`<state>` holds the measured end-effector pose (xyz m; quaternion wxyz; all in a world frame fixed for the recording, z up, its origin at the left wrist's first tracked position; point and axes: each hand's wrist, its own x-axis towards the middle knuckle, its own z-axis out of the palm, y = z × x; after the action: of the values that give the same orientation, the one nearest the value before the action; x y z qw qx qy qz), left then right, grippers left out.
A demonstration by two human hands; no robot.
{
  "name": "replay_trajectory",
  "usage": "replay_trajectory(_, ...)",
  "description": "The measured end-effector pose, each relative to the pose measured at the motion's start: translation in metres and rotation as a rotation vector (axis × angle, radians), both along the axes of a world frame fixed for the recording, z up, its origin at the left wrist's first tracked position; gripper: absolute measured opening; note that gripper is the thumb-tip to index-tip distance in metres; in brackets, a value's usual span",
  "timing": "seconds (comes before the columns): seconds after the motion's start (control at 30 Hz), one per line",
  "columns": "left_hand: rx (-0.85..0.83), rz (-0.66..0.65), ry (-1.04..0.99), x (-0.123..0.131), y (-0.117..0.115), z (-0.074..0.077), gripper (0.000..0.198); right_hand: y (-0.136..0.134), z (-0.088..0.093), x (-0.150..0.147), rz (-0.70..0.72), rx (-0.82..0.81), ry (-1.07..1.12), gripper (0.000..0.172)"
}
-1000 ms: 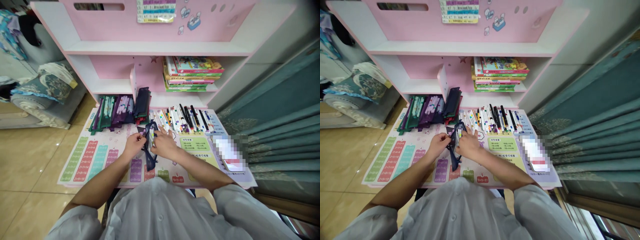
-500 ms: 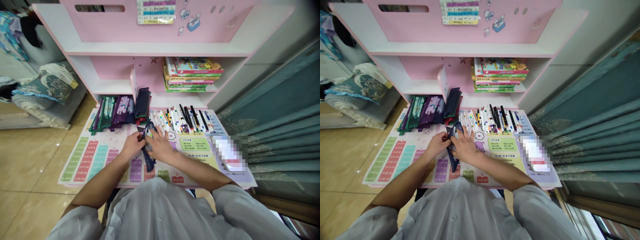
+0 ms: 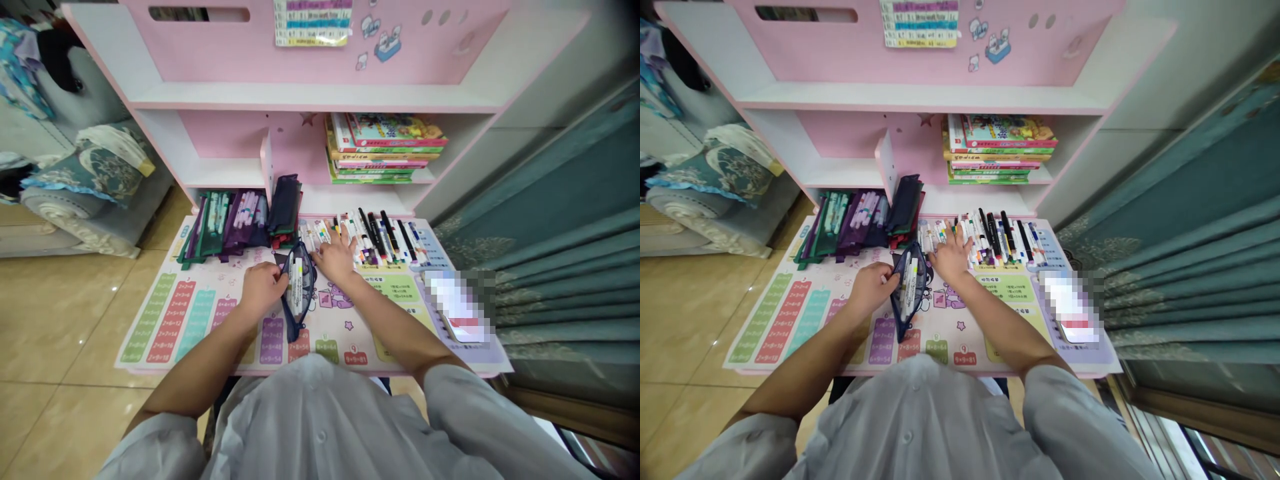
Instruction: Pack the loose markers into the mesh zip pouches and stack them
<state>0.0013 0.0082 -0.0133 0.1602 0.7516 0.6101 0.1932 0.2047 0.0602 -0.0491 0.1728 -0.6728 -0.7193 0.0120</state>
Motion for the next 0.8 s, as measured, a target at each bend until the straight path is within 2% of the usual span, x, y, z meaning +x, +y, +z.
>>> replay_trajectory(0.13, 0.008, 0.009, 0.014, 0.0, 0.001, -0.001, 0.025, 0.0, -0.002, 0.0, 0.002, -0.072, -0.042, 0.023)
replay_trajectory(0.27, 0.021, 0.015, 0.057, -0.001, 0.001, -0.002, 0.026, -0.002, 0.011, 0.0, 0.001, -0.136, -0.065, 0.023)
replay_trajectory(0.4, 0.018, 0.015, 0.078, -0.002, 0.001, -0.001, 0.025, -0.016, 0.044, -0.001, 0.002, -0.172, -0.022, 0.02)
replay_trajectory(0.5, 0.006, 0.02, 0.093, -0.001, 0.001, 0.0, 0.024, -0.038, 0.075, -0.003, 0.062, -0.154, 0.035, 0.016)
replay_trajectory(0.6, -0.014, 0.024, 0.093, -0.001, 0.001, 0.002, 0.022, -0.062, 0.096, -0.007, 0.156, -0.15, 0.071, 0.016)
replay_trajectory(0.7, -0.023, 0.026, 0.093, 0.0, 0.001, 0.003, 0.02, -0.078, 0.1, -0.013, 0.261, -0.23, 0.063, 0.016)
replay_trajectory(0.8, -0.02, 0.022, 0.103, 0.0, 0.001, 0.003, 0.021, -0.081, 0.095, -0.019, 0.32, -0.284, 0.042, 0.018)
